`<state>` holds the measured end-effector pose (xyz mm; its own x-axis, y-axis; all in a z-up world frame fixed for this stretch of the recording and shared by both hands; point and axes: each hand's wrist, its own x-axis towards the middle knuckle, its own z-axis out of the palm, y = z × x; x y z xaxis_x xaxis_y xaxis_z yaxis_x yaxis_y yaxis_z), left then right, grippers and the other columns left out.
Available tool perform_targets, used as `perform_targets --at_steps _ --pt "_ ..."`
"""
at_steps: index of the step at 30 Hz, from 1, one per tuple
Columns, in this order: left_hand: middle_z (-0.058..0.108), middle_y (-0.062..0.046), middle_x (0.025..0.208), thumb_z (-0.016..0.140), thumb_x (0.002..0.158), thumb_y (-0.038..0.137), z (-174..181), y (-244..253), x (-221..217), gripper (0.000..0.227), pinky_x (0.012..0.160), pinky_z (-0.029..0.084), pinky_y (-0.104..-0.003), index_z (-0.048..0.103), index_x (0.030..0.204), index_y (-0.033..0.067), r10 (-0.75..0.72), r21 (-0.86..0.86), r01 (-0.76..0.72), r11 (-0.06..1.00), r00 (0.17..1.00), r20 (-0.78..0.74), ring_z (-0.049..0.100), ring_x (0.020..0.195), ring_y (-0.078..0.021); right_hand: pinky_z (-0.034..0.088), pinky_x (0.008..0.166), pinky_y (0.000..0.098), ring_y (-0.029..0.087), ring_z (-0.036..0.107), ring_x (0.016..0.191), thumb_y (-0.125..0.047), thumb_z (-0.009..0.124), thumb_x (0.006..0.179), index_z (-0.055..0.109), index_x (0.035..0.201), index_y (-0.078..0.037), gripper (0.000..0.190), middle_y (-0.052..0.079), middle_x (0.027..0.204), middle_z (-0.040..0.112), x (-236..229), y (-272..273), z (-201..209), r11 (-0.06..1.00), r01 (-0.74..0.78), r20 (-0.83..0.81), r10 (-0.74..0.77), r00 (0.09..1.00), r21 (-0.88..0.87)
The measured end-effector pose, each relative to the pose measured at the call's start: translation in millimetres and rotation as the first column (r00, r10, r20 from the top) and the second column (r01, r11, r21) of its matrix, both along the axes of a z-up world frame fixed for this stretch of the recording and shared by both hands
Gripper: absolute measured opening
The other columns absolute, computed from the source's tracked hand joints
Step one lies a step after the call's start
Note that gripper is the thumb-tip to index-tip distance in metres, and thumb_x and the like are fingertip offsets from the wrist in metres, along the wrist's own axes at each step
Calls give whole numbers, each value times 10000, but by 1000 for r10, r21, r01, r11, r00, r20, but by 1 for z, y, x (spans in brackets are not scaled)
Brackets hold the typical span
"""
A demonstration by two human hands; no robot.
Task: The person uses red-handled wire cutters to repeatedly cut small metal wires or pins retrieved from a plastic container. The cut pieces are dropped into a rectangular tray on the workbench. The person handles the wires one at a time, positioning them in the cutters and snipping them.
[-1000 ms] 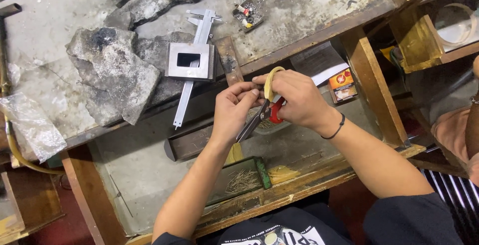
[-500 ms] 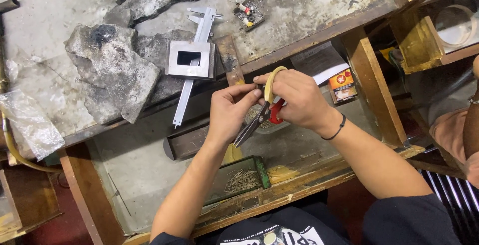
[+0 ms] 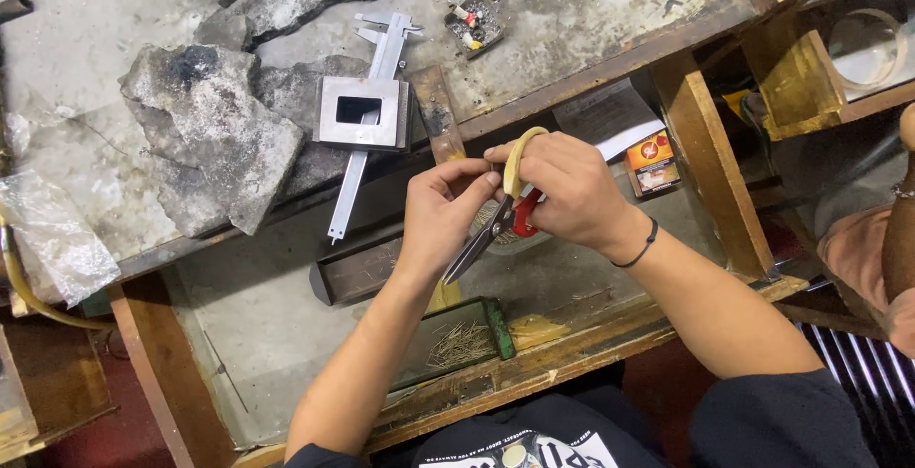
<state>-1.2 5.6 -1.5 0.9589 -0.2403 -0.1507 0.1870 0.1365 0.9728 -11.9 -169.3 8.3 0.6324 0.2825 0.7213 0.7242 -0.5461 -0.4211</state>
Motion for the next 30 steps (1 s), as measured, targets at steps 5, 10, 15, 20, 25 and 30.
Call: perform_targets --at_steps 5,10,15,20,25,30 --pt "755 -146 807 754 883 36 3 1 1 188 776 618 -300 754 1056 -40 -11 16 11 1000 1000 -6 720 744 -134 570 703 364 262 715 774 -85 811 873 649 807 -57 177 84 882 737 1 0 1 1000 4 24 -4 1000 -4" --pt "761 -145 827 772 866 46 12 4 2 210 767 613 -299 758 1059 -34 -25 64 25 998 1000 2 715 751 -135 564 683 362 250 691 721 -91 828 861 651 784 -63 194 69 810 710 0 3 12 1000 -4 38 4 999 -1" --pt "764 -144 839 788 866 96 1 8 5 215 722 597 -289 765 1058 1 -51 179 42 983 998 47 672 798 -112 560 660 376 287 652 681 -137 847 863 606 771 -60 269 70 729 631 1 3 19 995 -70 -57 74 996 75" --pt "763 -121 823 781 878 104 8 4 1 177 694 590 -266 777 1032 17 -55 214 34 976 994 94 680 788 -107 551 719 340 254 730 775 -60 831 830 650 840 -47 183 93 772 717 0 -16 16 963 4 -406 110 907 270" --pt "759 -104 796 762 889 104 8 3 -1 138 660 585 -277 785 1007 36 -90 317 31 948 980 176 688 757 -112 541 680 346 272 721 712 -11 836 804 618 812 -16 218 147 766 728 -3 -15 7 969 47 -481 78 873 243" --pt "759 -121 797 736 883 56 11 1 -3 103 672 594 -306 792 970 50 -105 389 0 921 963 250 734 764 -184 531 634 310 242 705 667 13 829 795 603 774 -42 233 126 723 713 -1 -11 11 967 87 -503 47 863 239"
